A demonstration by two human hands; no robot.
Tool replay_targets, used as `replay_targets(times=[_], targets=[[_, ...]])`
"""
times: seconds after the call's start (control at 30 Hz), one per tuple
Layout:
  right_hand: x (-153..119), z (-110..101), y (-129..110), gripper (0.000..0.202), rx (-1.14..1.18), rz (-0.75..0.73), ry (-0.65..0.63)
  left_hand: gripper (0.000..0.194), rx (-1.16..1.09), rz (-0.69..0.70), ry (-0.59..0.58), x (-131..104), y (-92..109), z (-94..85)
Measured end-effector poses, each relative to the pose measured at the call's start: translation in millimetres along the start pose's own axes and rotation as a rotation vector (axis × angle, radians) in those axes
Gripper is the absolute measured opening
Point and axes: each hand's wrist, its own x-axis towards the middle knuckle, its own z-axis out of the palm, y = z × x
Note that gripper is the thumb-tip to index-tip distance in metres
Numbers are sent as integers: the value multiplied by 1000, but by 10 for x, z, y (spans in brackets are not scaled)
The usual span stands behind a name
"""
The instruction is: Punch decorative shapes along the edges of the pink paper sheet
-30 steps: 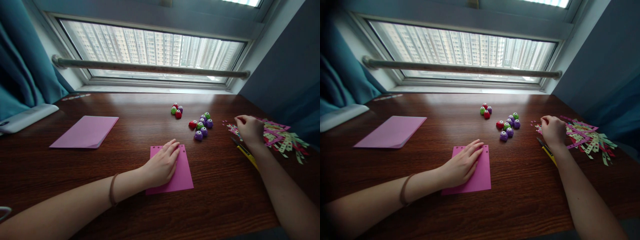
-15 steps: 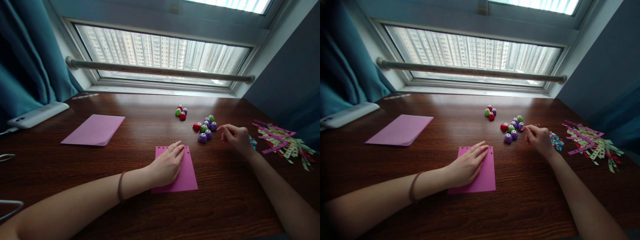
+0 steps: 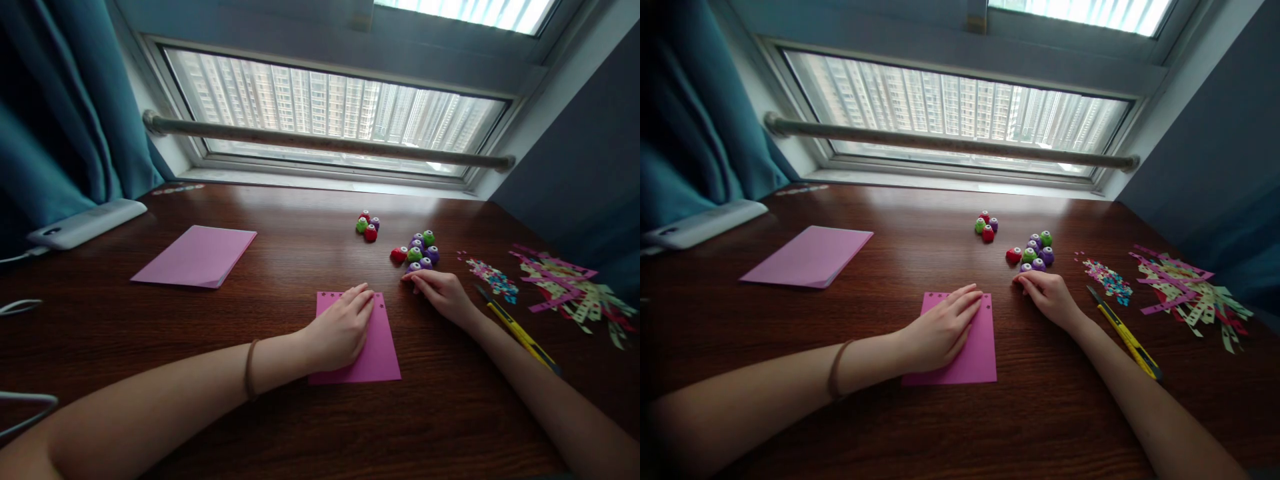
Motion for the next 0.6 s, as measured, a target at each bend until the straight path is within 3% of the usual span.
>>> replay_targets(times=[0.33, 0.47, 0.6], targets=[[52, 24, 89, 28, -116, -137, -25, 49, -27, -1, 13, 1, 3, 2], [62, 99, 59, 41, -335, -165, -123, 48, -29, -1, 24, -2, 4, 9], [58, 155, 103, 51, -487, -105, -98, 49, -31, -2, 31, -7, -5, 25]])
